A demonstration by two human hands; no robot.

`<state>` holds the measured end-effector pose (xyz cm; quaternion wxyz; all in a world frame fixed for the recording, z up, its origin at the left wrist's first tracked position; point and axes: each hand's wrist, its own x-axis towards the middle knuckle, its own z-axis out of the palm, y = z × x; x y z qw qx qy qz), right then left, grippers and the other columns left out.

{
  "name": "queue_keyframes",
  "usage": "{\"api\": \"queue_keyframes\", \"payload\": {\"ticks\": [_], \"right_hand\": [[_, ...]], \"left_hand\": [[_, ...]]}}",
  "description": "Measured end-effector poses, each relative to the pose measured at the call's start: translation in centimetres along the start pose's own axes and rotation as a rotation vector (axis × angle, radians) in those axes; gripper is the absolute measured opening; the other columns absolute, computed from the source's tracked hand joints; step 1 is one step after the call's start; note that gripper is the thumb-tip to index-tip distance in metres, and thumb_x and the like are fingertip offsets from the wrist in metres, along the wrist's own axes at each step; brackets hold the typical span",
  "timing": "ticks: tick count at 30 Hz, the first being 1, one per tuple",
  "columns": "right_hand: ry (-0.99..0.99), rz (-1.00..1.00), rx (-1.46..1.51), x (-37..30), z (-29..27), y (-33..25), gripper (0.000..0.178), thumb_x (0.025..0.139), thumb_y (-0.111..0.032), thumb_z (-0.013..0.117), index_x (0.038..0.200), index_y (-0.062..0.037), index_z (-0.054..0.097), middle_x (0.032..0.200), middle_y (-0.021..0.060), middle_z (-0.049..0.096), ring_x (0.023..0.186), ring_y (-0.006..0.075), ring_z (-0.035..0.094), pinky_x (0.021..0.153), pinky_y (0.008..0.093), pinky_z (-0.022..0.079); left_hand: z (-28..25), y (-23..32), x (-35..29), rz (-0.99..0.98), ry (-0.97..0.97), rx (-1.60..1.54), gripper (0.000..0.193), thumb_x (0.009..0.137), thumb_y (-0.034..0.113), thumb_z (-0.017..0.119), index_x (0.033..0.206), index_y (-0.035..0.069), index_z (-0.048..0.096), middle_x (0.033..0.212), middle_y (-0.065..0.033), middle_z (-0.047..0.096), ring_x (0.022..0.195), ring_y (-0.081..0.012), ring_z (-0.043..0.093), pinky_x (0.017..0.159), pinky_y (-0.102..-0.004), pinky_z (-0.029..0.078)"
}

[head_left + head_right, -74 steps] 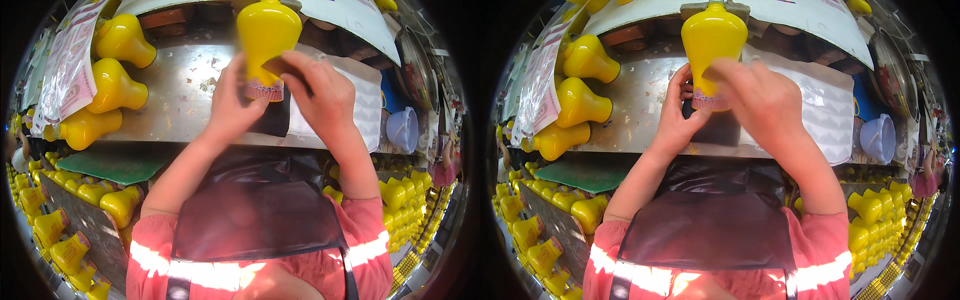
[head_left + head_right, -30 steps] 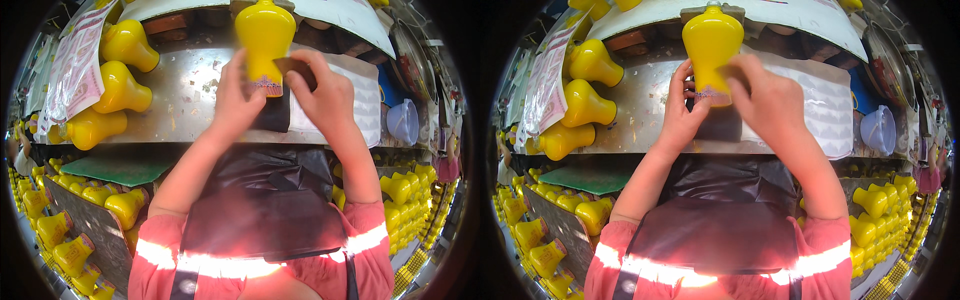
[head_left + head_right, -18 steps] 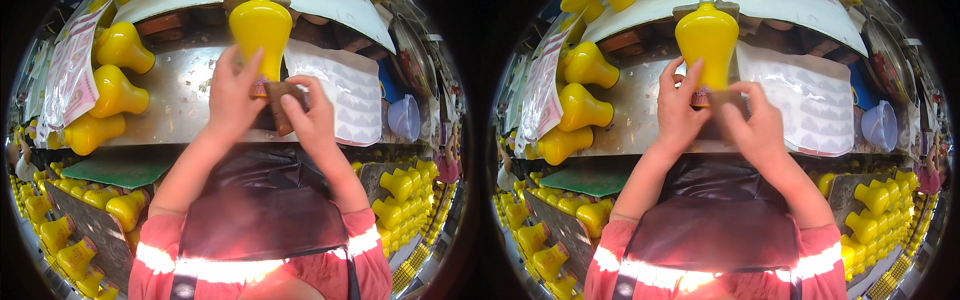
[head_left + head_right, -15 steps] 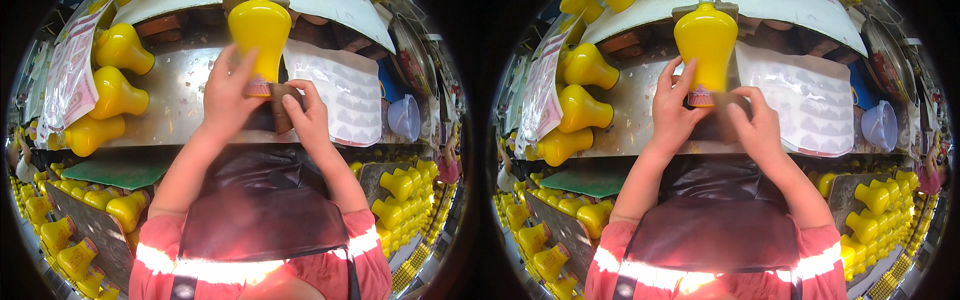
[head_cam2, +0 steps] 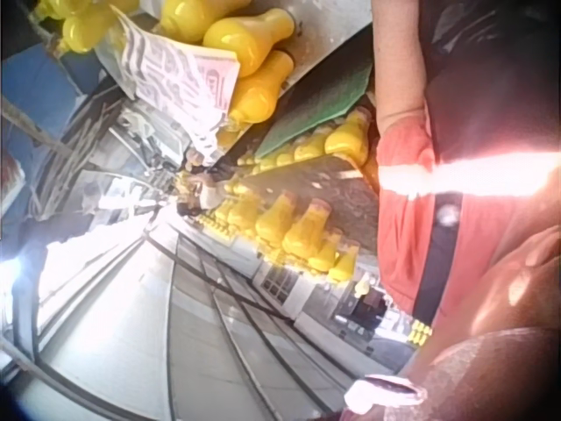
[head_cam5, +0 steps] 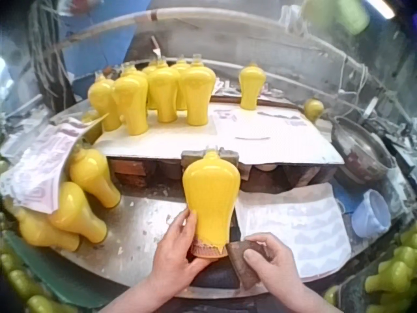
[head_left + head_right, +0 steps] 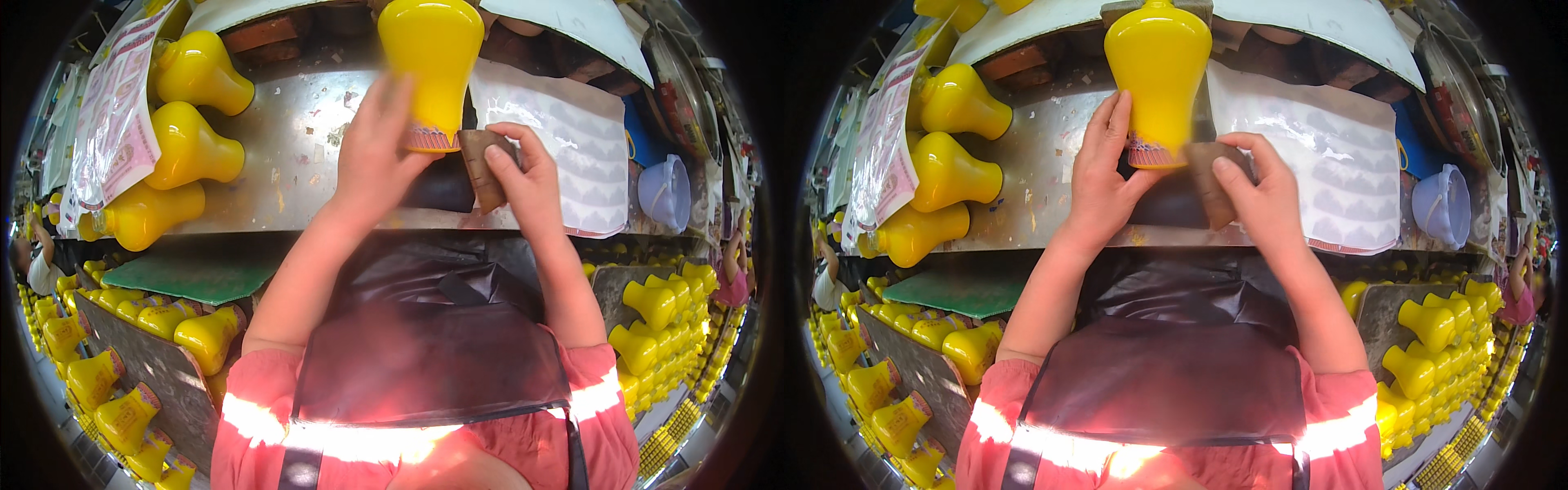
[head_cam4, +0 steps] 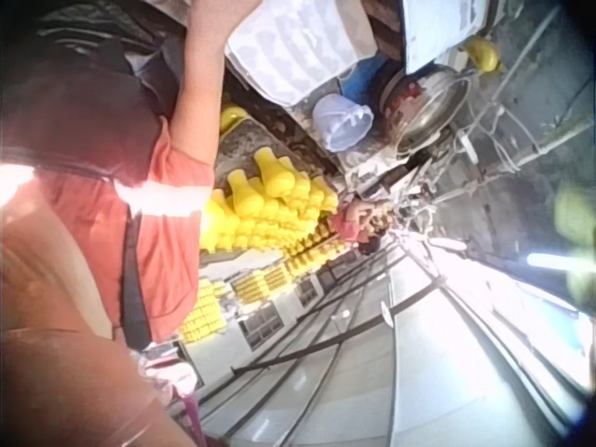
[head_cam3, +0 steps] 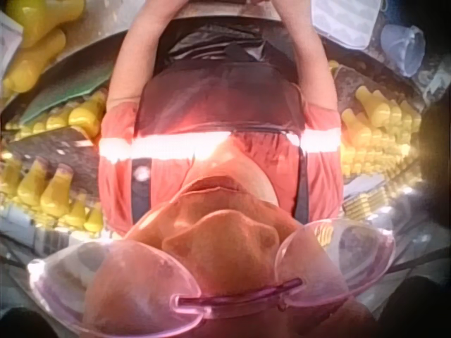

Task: The person applies a decorative label to the neck of a yellow ceramic vase, smooths it, and then applies a second label to the base. They repeat this process on multiple vases, handling each one individually and placing finished items aside.

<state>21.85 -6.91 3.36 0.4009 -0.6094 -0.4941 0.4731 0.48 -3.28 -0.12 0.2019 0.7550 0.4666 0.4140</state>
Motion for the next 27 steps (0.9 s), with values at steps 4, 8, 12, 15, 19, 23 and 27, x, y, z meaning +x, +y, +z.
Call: {"api": "queue_keyframes", "payload": {"ticks": [4, 8, 12, 15, 19, 23, 27], "right_hand": [[-0.097, 0.076, 0.270, 1.0, -1.5, -1.0, 0.029, 0.104, -0.017, 0.061, 0.130, -0.0022, 0.066, 0.100, -0.0014, 0.068, 0.089, 0.0040, 0.062, 0.078, 0.0204, 0.049], [-0.112, 0.174, 0.006, 1.6, 0.5, -2.3, 0.046, 0.104, -0.034, 0.060, 0.136, -0.0008, 0.062, 0.100, 0.0053, 0.072, 0.083, 0.0116, 0.067, 0.075, 0.0260, 0.053], [-0.166, -0.075, -0.143, 2.0, 2.6, -1.8, 0.058, 0.098, -0.036, 0.066, 0.142, 0.0000, 0.057, 0.117, 0.0185, 0.073, 0.101, 0.0228, 0.068, 0.094, 0.0329, 0.051], [-0.178, -0.082, -0.185, 1.9, 2.6, -1.3, 0.060, 0.095, -0.038, 0.068, 0.143, -0.0014, 0.058, 0.118, 0.0195, 0.072, 0.103, 0.0223, 0.067, 0.094, 0.0328, 0.051], [-0.168, -0.122, -0.185, 1.9, 2.2, -1.4, 0.061, 0.095, -0.039, 0.069, 0.142, -0.0024, 0.059, 0.116, 0.0182, 0.073, 0.100, 0.0211, 0.067, 0.092, 0.0325, 0.051], [-0.238, -0.016, -0.005, 2.4, 2.1, -1.6, 0.060, 0.096, -0.039, 0.067, 0.143, -0.0030, 0.058, 0.117, 0.0182, 0.073, 0.103, 0.0211, 0.068, 0.093, 0.0333, 0.052], [-0.215, -0.050, -0.149, 2.6, 2.1, -0.9, 0.058, 0.098, -0.038, 0.066, 0.143, -0.0030, 0.059, 0.118, 0.0171, 0.072, 0.106, 0.0205, 0.067, 0.095, 0.0331, 0.051]], "left_hand": [[0.0, -0.2, -0.8, -0.125, -0.068, -0.174, 0.088, 0.088, 0.025, 0.075, 0.160, 0.002, 0.030, 0.159, -0.0264, 0.036, 0.143, -0.0441, 0.042, 0.116, -0.0499, 0.036], [0.5, -0.2, -0.4, -0.229, -0.055, -0.243, 0.083, 0.097, 0.032, 0.061, 0.162, 0.000, 0.021, 0.157, -0.0279, 0.036, 0.146, -0.0437, 0.036, 0.120, -0.0499, 0.028], [1.0, 0.2, -0.4, -0.176, -0.053, -0.138, 0.083, 0.098, 0.031, 0.057, 0.163, 0.000, 0.017, 0.156, -0.0277, 0.038, 0.143, -0.0433, 0.038, 0.120, -0.0499, 0.028], [1.0, 0.2, -0.7, -0.174, -0.073, -0.116, 0.079, 0.101, 0.031, 0.053, 0.162, -0.004, 0.017, 0.157, -0.0263, 0.035, 0.145, -0.0414, 0.035, 0.122, -0.0470, 0.025], [0.9, 0.1, -0.4, -0.175, -0.070, -0.093, 0.086, 0.095, 0.034, 0.060, 0.163, 0.001, 0.018, 0.155, -0.0267, 0.039, 0.140, -0.0423, 0.041, 0.118, -0.0500, 0.030], [0.6, 0.0, -0.1, -0.348, -0.073, -0.448, 0.092, 0.091, 0.035, 0.067, 0.162, 0.001, 0.019, 0.153, -0.0263, 0.040, 0.140, -0.0428, 0.042, 0.118, -0.0499, 0.032], [0.6, -0.1, 0.0, -0.294, -0.085, -0.331, 0.094, 0.089, 0.031, 0.072, 0.161, 0.001, 0.020, 0.152, -0.0263, 0.041, 0.140, -0.0427, 0.042, 0.118, -0.0500, 0.032]]}}
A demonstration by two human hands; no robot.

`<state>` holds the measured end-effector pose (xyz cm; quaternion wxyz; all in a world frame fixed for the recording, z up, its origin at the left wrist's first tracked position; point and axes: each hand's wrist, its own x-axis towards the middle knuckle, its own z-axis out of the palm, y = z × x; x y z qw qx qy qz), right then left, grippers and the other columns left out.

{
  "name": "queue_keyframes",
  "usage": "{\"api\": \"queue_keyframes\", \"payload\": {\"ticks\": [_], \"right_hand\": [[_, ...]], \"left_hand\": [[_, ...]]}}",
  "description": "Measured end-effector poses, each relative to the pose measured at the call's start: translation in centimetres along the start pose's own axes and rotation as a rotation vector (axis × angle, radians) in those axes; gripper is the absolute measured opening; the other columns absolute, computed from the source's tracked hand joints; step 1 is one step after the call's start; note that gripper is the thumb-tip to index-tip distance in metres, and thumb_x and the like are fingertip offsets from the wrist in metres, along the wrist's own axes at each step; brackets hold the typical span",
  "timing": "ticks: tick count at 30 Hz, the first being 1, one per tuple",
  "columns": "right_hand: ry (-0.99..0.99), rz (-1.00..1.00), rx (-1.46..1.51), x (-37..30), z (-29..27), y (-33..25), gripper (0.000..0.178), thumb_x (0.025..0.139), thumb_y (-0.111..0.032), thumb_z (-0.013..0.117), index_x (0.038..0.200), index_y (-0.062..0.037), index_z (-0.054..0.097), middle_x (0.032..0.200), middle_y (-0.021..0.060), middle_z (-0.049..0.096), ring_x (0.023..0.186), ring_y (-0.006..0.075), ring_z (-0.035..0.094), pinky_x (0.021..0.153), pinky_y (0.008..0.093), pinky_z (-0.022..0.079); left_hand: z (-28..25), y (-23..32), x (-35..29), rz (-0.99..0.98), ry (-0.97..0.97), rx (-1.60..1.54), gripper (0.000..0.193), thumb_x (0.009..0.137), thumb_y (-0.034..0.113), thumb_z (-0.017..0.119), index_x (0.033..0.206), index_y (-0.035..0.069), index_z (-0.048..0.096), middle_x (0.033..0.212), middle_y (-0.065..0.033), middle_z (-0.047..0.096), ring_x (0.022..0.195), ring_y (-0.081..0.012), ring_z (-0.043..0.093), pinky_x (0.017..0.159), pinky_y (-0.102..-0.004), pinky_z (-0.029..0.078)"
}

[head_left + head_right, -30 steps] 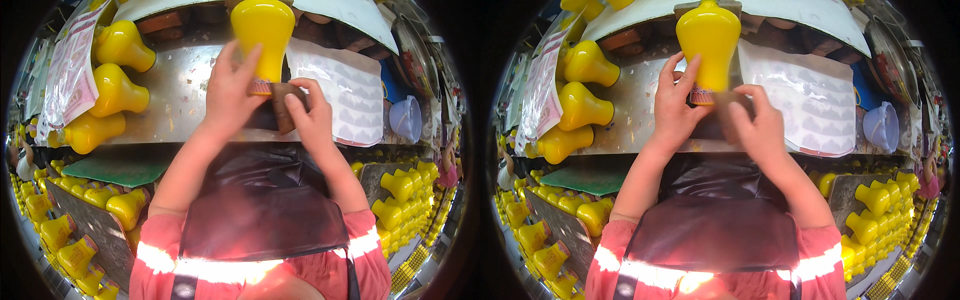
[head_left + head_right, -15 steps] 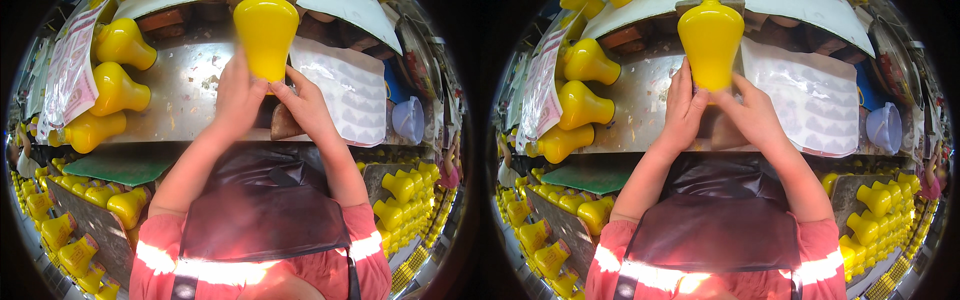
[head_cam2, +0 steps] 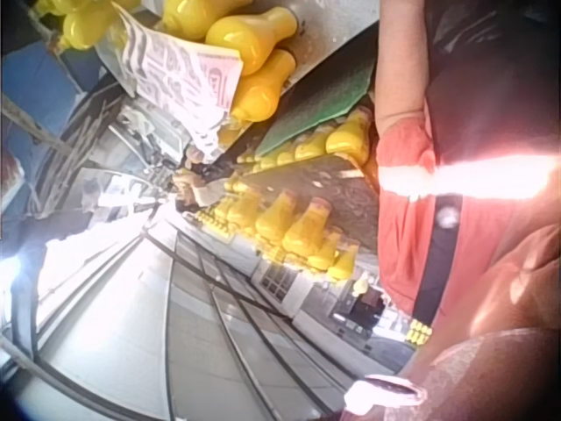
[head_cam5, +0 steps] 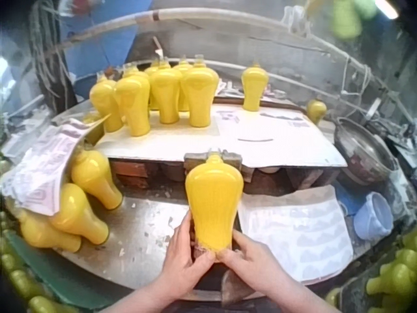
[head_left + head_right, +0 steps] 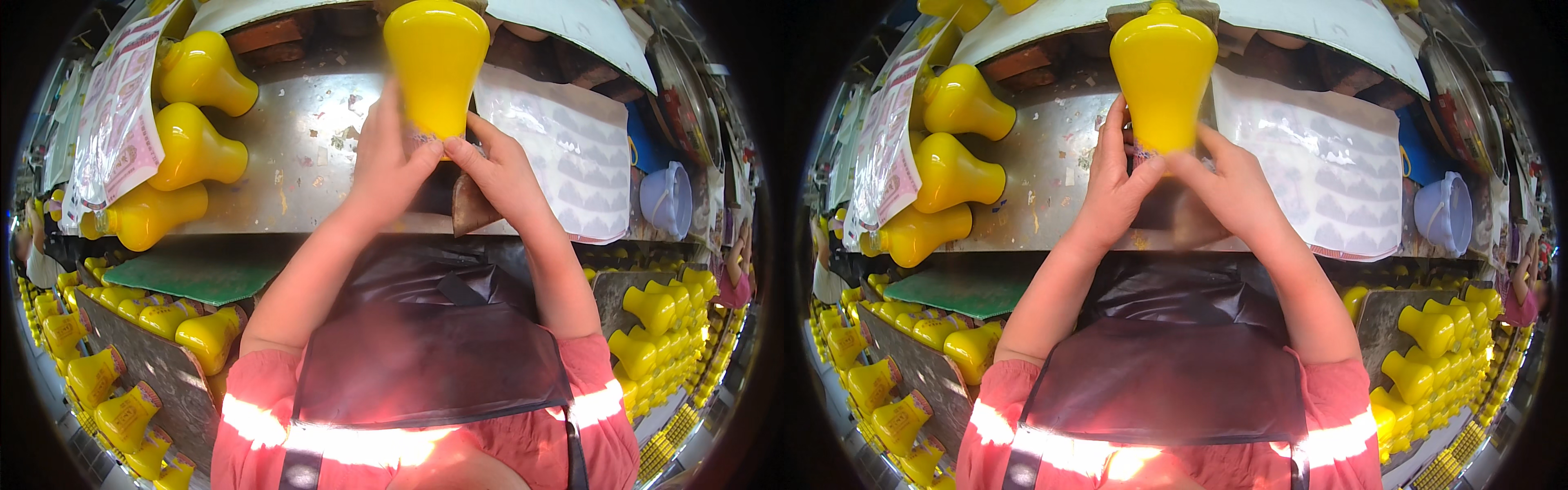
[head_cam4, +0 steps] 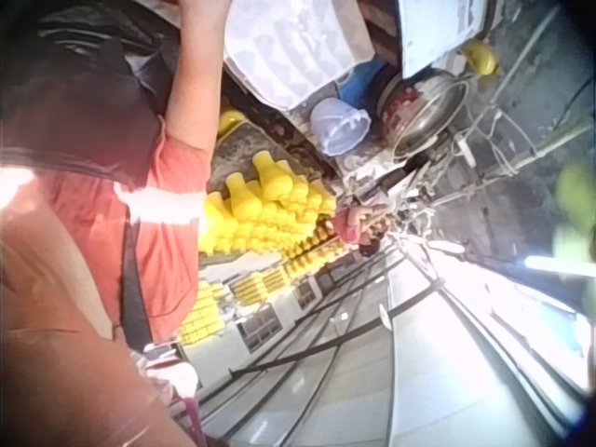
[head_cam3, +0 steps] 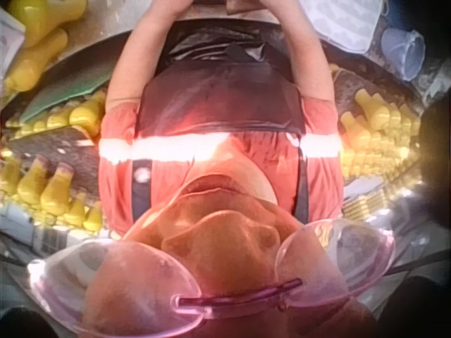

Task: The person applies a decorative label to the neck of a yellow ceramic vase, smooths it, and then applies a second label to the base. They repeat this process on multiple vases, handling each one individually and placing finished items aside.

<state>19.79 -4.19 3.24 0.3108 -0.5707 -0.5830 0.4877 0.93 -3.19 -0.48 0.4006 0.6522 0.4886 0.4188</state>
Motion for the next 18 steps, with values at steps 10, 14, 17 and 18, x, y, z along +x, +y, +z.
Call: {"api": "queue_keyframes", "payload": {"ticks": [10, 14, 17, 18], "right_hand": [[0.003, 0.221, 0.345, 0.3, -2.1, -2.3, 0.040, 0.102, -0.032, 0.059, 0.129, -0.0025, 0.066, 0.112, 0.0132, 0.073, 0.101, 0.0148, 0.069, 0.082, 0.0278, 0.055], [0.141, -0.089, 0.235, 0.5, -2.6, -3.6, 0.021, 0.094, -0.012, 0.066, 0.114, -0.0031, 0.063, 0.095, 0.0043, 0.070, 0.086, 0.0138, 0.069, 0.071, 0.0275, 0.056], [0.069, -0.597, -0.375, 0.5, -1.5, -4.1, 0.022, 0.088, -0.005, 0.070, 0.109, -0.0055, 0.063, 0.097, 0.0118, 0.072, 0.084, 0.0287, 0.071, 0.071, 0.0338, 0.056], [0.144, -0.733, -0.561, 0.9, -1.3, -4.4, 0.024, 0.085, -0.005, 0.072, 0.107, -0.0089, 0.064, 0.093, 0.0150, 0.068, 0.084, 0.0332, 0.069, 0.068, 0.0381, 0.055]], "left_hand": [[0.0, -0.7, -0.1, -0.037, 0.001, -0.093, 0.103, 0.081, 0.033, 0.080, 0.161, 0.002, 0.023, 0.150, -0.0256, 0.042, 0.138, -0.0406, 0.044, 0.115, -0.0475, 0.038], [0.0, -0.5, 0.0, -0.060, 0.001, -0.170, 0.101, 0.078, 0.025, 0.079, 0.160, 0.002, 0.024, 0.148, -0.0245, 0.044, 0.131, -0.0375, 0.051, 0.109, -0.0451, 0.045], [0.1, -0.1, 0.0, -0.048, 0.019, -0.166, 0.098, 0.077, 0.019, 0.078, 0.159, 0.003, 0.026, 0.145, -0.0231, 0.046, 0.126, -0.0357, 0.054, 0.105, -0.0441, 0.048], [0.1, 0.0, 0.0, -0.035, 0.019, -0.166, 0.097, 0.076, 0.018, 0.077, 0.159, 0.004, 0.027, 0.145, -0.0228, 0.047, 0.125, -0.0354, 0.055, 0.105, -0.0442, 0.049]]}}
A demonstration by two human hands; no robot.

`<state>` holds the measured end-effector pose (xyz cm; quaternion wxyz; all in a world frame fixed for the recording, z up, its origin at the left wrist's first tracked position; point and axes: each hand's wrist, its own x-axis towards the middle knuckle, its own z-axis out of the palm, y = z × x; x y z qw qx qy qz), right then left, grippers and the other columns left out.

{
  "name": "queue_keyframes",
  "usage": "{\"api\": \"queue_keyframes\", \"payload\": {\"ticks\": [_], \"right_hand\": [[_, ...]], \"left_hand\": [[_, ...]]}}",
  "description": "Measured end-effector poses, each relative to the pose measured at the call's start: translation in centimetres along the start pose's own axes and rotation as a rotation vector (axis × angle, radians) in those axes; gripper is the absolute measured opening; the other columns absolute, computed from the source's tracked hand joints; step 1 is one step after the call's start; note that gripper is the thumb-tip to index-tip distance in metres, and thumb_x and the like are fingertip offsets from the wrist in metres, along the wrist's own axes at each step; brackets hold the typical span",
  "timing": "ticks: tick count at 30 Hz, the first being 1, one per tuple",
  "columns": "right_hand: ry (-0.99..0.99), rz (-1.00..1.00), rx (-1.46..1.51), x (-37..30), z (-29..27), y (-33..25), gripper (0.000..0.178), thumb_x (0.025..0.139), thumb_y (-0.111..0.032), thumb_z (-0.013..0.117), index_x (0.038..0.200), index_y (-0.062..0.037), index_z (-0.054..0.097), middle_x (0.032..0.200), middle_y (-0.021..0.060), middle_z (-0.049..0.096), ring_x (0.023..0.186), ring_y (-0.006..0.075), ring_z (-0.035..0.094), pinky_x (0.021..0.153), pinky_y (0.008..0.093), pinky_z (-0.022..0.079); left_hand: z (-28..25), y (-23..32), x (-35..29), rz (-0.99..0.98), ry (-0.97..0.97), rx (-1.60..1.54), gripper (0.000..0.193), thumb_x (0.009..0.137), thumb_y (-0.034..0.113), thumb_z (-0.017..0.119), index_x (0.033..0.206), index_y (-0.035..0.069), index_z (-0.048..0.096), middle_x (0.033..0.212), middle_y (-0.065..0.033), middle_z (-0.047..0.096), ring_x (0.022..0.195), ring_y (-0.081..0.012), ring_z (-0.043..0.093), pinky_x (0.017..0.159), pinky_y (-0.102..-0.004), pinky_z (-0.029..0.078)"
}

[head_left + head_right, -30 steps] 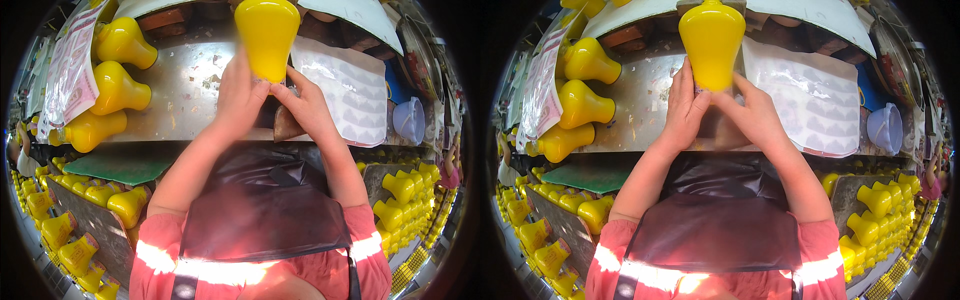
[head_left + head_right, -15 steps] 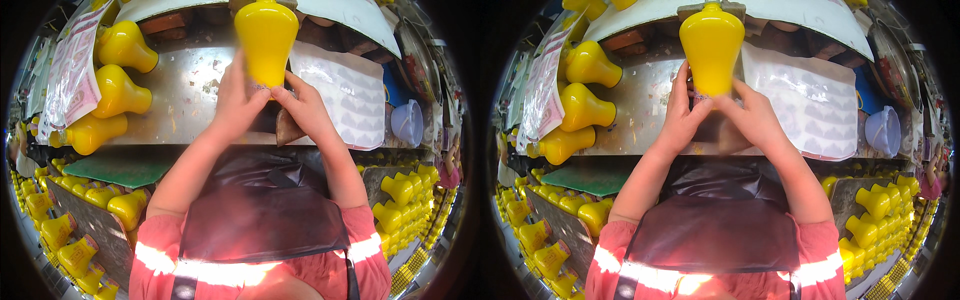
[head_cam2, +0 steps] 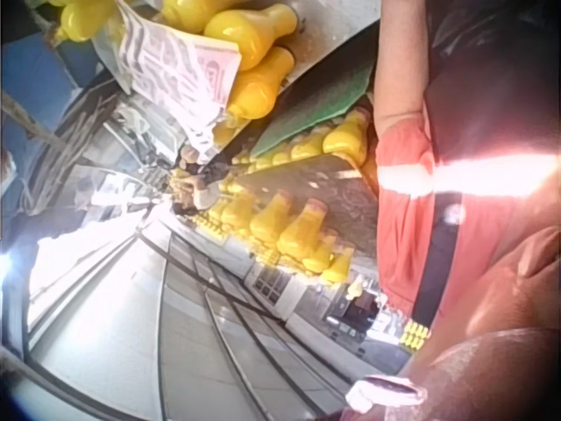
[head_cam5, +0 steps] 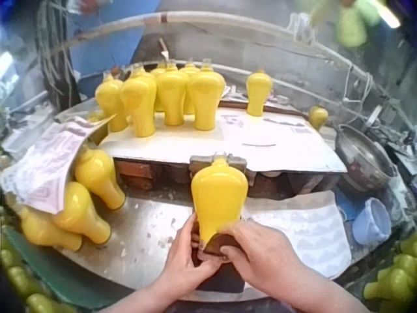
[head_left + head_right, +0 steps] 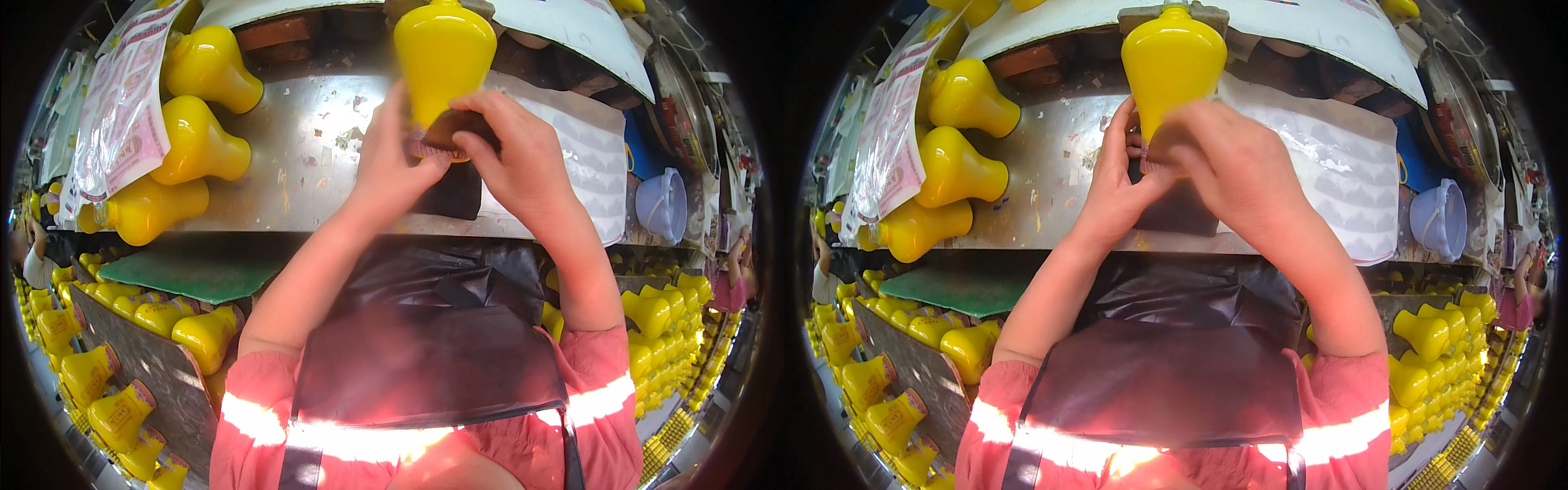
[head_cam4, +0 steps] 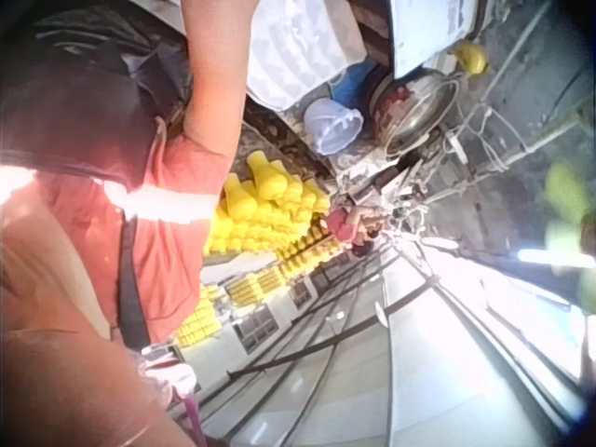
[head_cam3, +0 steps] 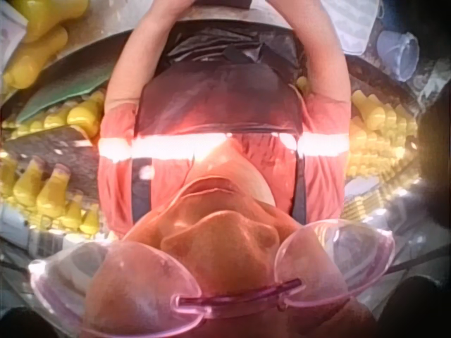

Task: The person applies a decorative label to the neck of a yellow ceramic vase, smooths it, and then applies a second label to the base. They repeat this process on multiple vases, handling each one individually and placing finished items aside.

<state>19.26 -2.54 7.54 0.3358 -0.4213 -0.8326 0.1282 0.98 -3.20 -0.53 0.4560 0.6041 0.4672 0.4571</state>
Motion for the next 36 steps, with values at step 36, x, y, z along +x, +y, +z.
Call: {"api": "queue_keyframes", "payload": {"ticks": [36], "right_hand": [[0.402, 0.091, -0.186, -2.5, 0.9, 1.7, 0.024, 0.081, -0.002, 0.077, 0.102, -0.0116, 0.073, 0.094, 0.0060, 0.074, 0.074, 0.0250, 0.068, 0.064, 0.0358, 0.054]], "left_hand": [[-0.2, -0.5, 0.0, 0.369, 0.102, 0.486, 0.100, 0.075, 0.018, 0.091, 0.159, 0.007, 0.037, 0.149, -0.0203, 0.049, 0.119, -0.0291, 0.059, 0.093, -0.0356, 0.054]]}}
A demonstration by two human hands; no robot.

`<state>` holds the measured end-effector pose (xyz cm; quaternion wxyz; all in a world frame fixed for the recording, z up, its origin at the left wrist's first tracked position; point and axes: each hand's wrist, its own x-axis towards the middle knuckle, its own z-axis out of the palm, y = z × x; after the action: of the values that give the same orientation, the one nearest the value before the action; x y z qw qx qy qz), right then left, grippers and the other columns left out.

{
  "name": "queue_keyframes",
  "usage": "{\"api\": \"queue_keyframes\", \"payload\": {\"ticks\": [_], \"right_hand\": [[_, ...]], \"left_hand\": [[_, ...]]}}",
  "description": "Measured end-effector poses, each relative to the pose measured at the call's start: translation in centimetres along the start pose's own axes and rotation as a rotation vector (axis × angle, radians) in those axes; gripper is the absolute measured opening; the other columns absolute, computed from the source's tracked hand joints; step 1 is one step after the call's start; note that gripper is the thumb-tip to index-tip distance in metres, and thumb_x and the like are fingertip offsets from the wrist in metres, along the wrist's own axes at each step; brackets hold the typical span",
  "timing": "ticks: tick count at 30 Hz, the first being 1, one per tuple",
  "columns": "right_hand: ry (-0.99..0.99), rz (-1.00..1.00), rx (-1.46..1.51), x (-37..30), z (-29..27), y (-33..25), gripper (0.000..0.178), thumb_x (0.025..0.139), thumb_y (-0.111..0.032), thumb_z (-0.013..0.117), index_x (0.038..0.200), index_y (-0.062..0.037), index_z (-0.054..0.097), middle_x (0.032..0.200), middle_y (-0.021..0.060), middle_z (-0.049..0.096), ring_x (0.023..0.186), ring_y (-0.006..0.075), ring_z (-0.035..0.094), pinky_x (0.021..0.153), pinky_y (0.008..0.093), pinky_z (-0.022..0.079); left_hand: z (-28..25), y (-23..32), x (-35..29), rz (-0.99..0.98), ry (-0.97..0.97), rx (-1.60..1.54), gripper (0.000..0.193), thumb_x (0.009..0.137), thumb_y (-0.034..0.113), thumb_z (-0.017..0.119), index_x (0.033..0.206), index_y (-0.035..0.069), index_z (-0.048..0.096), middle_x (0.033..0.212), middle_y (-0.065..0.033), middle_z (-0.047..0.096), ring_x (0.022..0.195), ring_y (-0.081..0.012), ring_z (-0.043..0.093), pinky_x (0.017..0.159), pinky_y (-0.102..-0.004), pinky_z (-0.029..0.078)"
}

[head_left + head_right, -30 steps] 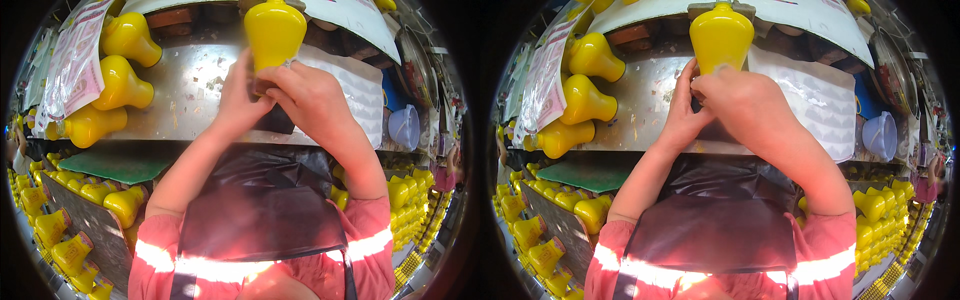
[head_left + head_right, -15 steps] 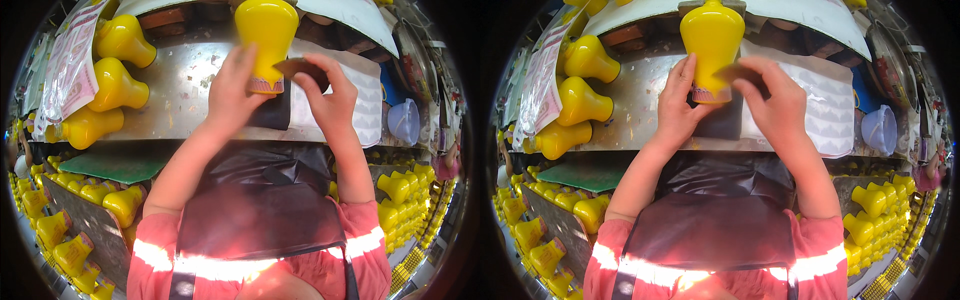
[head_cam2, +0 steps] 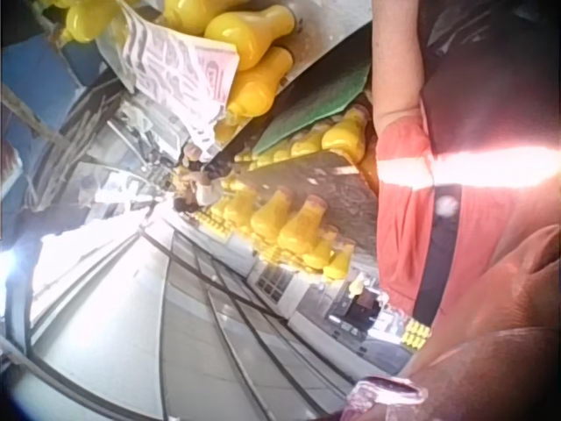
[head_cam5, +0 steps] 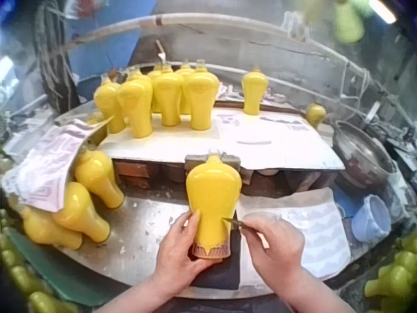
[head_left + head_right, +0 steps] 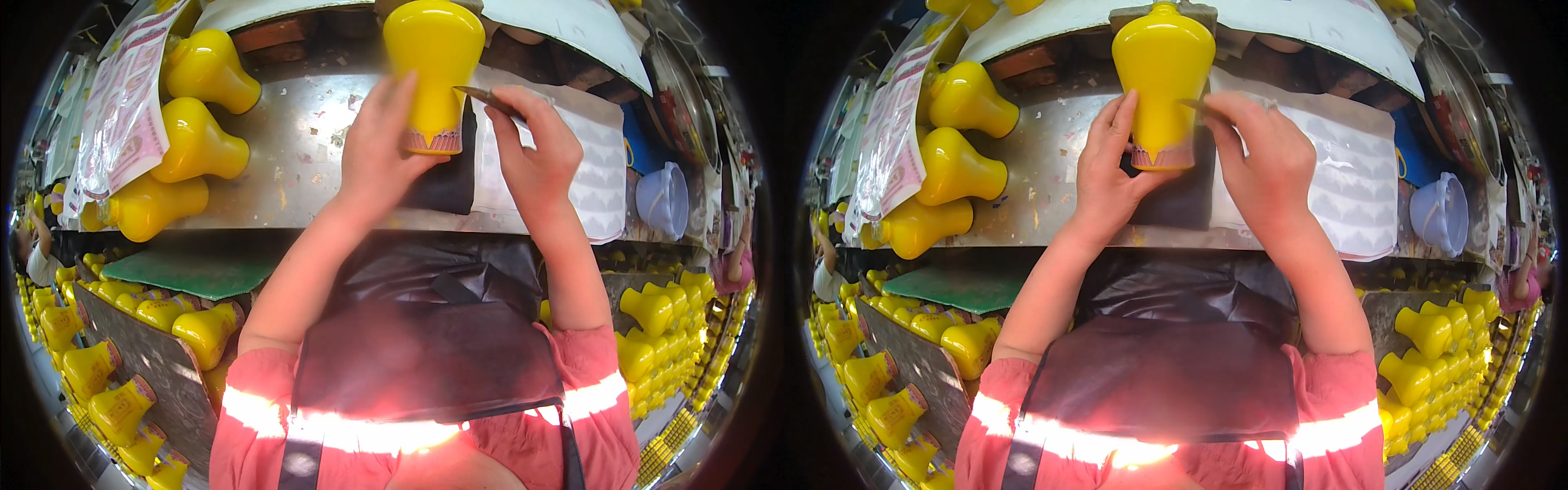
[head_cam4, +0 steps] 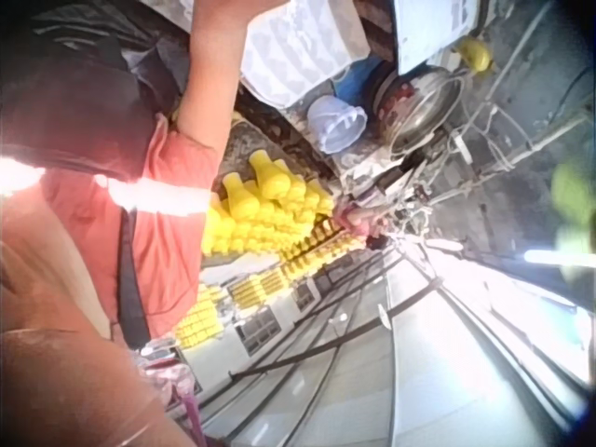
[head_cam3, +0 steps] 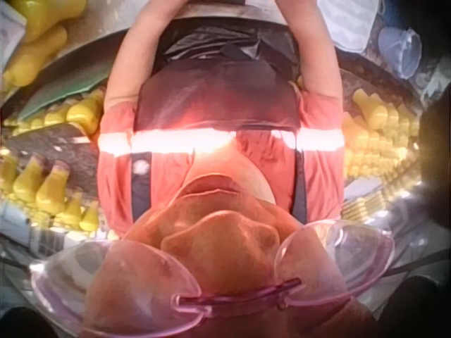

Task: The person applies a decorative label to the neck of a yellow ceramic vase, smooths it, and then applies a second label to the base. They repeat this process on multiple vases, handling each one individually and placing finished items aside.

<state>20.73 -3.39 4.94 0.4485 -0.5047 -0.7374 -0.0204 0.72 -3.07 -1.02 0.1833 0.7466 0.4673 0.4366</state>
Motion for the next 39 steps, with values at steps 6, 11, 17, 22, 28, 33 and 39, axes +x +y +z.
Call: {"api": "queue_keyframes", "payload": {"ticks": [6, 11, 17, 22, 28, 33, 39], "right_hand": [[-0.287, -0.311, 0.207, -1.1, -0.7, -2.4, 0.029, 0.076, 0.000, 0.075, 0.101, -0.0150, 0.074, 0.089, 0.0042, 0.072, 0.074, 0.0253, 0.067, 0.064, 0.0354, 0.054], [-0.148, 0.245, 0.104, 0.4, -0.6, -1.0, 0.025, 0.090, 0.002, 0.074, 0.115, -0.0019, 0.072, 0.100, 0.0123, 0.076, 0.090, 0.0231, 0.074, 0.081, 0.0309, 0.057], [-0.302, -0.298, 0.233, -1.3, -1.1, -2.1, 0.039, 0.073, 0.007, 0.081, 0.107, -0.0124, 0.076, 0.094, 0.0076, 0.075, 0.075, 0.0260, 0.067, 0.068, 0.0341, 0.055], [-0.146, 0.266, 0.219, 0.1, -0.4, -0.9, 0.025, 0.088, 0.002, 0.076, 0.113, -0.0008, 0.072, 0.097, 0.0114, 0.075, 0.087, 0.0135, 0.072, 0.079, 0.0273, 0.056], [-0.221, -0.337, 0.211, -1.6, -0.4, -2.0, 0.028, 0.079, 0.002, 0.076, 0.104, -0.0113, 0.074, 0.097, 0.0074, 0.075, 0.079, 0.0283, 0.071, 0.072, 0.0355, 0.057], [-0.248, 0.384, 0.336, -1.9, -0.6, -1.3, 0.025, 0.092, -0.007, 0.073, 0.117, -0.0054, 0.069, 0.101, 0.0132, 0.076, 0.093, 0.0280, 0.076, 0.079, 0.0341, 0.059], [-0.264, 0.368, 0.327, -1.6, -0.3, -1.0, 0.035, 0.091, -0.015, 0.076, 0.122, -0.0088, 0.063, 0.099, 0.0149, 0.075, 0.089, 0.0287, 0.075, 0.078, 0.0352, 0.058]], "left_hand": [[0.2, -0.5, -0.3, -0.097, -0.052, -0.063, 0.109, 0.066, 0.016, 0.094, 0.158, 0.009, 0.037, 0.153, -0.0239, 0.046, 0.133, -0.0443, 0.053, 0.109, -0.0488, 0.045], [0.3, 1.0, 0.1, -0.084, -0.006, -0.032, 0.106, 0.068, 0.018, 0.093, 0.158, 0.008, 0.036, 0.152, -0.0249, 0.046, 0.131, -0.0454, 0.053, 0.106, -0.0496, 0.047], [0.4, -0.2, 0.3, -0.012, -0.007, -0.027, 0.109, 0.068, 0.019, 0.093, 0.159, 0.005, 0.034, 0.144, -0.0231, 0.055, 0.124, -0.0428, 0.058, 0.101, -0.0491, 0.049], [0.3, -0.6, -0.5, -0.027, -0.082, -0.005, 0.114, 0.070, 0.019, 0.092, 0.161, 0.002, 0.025, 0.146, -0.0228, 0.054, 0.127, -0.0434, 0.056, 0.103, -0.0486, 0.048], [0.2, -0.4, 0.0, 0.011, -0.081, 0.015, 0.111, 0.074, 0.015, 0.089, 0.162, 0.003, 0.023, 0.147, -0.0240, 0.051, 0.133, -0.0446, 0.051, 0.109, -0.0507, 0.042], [-0.4, 0.6, -0.6, -0.076, -0.068, -0.018, 0.102, 0.080, 0.034, 0.082, 0.160, 0.004, 0.025, 0.148, -0.0266, 0.046, 0.139, -0.0439, 0.041, 0.115, -0.0527, 0.034], [0.1, 0.6, 0.0, -0.340, -0.092, -0.262, 0.093, 0.086, 0.039, 0.071, 0.159, 0.003, 0.026, 0.146, -0.0262, 0.046, 0.136, -0.0433, 0.043, 0.117, -0.0507, 0.032]]}}
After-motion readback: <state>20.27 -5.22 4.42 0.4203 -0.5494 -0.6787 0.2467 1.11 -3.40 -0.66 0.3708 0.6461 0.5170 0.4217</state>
